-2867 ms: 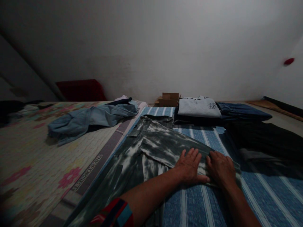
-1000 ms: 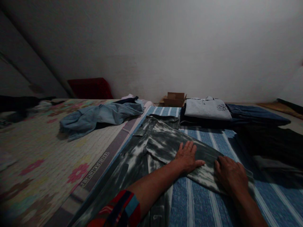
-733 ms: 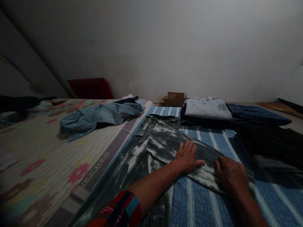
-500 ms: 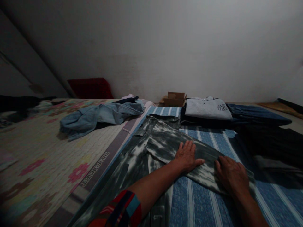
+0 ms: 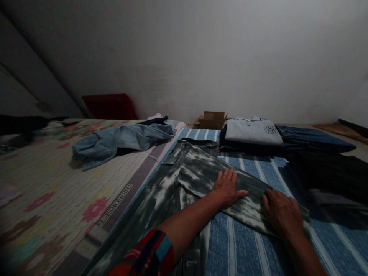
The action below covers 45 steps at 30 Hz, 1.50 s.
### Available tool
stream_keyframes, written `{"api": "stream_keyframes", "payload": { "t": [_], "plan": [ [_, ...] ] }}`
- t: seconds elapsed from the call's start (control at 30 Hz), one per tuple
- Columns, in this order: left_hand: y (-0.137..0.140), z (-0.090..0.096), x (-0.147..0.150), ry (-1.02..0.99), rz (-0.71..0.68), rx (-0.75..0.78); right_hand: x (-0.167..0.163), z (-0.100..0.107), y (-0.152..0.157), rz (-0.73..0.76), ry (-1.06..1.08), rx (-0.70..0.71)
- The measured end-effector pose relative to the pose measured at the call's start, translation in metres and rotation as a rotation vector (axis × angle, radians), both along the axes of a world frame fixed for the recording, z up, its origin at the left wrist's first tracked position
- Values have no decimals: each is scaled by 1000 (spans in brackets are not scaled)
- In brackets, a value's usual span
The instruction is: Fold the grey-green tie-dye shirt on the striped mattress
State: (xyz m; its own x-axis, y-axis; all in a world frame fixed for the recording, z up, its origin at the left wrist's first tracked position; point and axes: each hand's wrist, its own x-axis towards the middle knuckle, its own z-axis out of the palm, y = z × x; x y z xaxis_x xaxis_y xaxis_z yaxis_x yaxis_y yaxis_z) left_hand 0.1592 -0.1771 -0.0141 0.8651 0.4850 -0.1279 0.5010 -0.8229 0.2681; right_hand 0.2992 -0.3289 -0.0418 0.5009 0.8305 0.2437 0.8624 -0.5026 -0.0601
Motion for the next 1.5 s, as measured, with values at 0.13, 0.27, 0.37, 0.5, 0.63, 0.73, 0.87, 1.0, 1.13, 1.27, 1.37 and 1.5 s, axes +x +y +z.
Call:
{"api": "stream_keyframes", "payload": {
  "t": [0.13,0.27,0.37,0.5,0.63,0.73,0.87,1.0,1.13,1.27,1.37,1.5],
  "plan": [
    [0,-1,1,-24,7,-14,-1,1,0,-6,1,-5],
    [2,-5,2,-55,6,8,-2,1,0,-2,-17,11],
    [4,-8,4,-61,5,29,-2,1,0,-6,-14,-5],
    [5,-8,6,-51,4,32,-1,2,0,-2,-20,-14],
    [4,-5,6,-24,13,42,-1,2,1,-3,-6,-19],
    [3,-2,6,-9,19,46,-1,3,1,-7,-4,-16],
    [4,-2,6,-18,18,32,-1,3,0,4,-7,-3],
    [6,-4,7,-27,17,42,0,2,0,1,16,5],
    [6,-5,9,-28,23,34,1,0,0,10,11,22],
    [6,-4,11,-7,27,28,1,1,0,7,9,7],
    [7,-4,12,9,30,42,0,1,0,-1,-13,-5],
    [5,-5,11,-5,39,64,-1,1,0,-6,-22,-13]
  ]
}}
